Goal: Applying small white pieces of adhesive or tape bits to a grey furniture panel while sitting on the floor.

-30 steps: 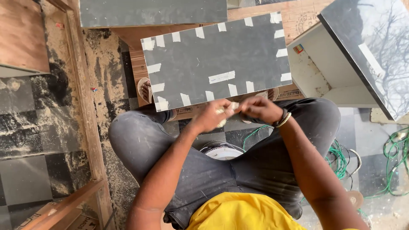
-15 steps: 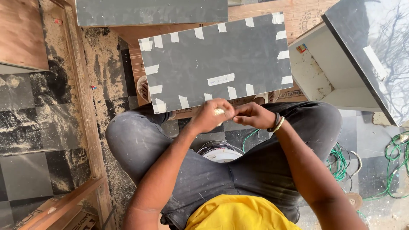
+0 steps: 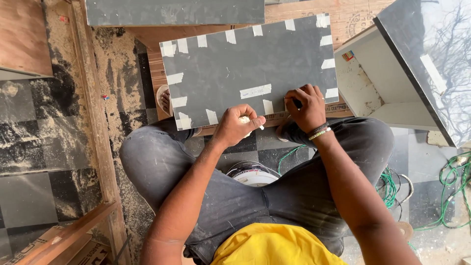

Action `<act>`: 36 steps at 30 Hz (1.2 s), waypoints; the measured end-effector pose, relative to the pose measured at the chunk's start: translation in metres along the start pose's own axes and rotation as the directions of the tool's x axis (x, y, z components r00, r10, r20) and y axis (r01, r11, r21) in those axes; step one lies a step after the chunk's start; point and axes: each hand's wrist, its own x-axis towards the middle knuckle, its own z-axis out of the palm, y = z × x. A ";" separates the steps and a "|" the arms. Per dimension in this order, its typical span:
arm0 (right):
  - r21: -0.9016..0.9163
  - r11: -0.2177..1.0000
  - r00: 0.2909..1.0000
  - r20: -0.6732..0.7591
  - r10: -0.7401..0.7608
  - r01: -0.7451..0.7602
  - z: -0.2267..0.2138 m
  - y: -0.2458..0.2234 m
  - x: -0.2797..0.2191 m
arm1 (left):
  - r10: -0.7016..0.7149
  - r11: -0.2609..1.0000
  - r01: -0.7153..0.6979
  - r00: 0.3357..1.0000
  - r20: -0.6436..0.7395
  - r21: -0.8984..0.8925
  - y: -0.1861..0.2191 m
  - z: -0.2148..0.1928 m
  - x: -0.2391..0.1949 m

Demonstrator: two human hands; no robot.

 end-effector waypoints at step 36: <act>-0.326 0.895 0.619 0.646 0.446 -0.305 0.043 0.000 -0.054 | 0.019 0.998 -0.018 1.000 -0.019 0.052 -0.007 0.002 -0.006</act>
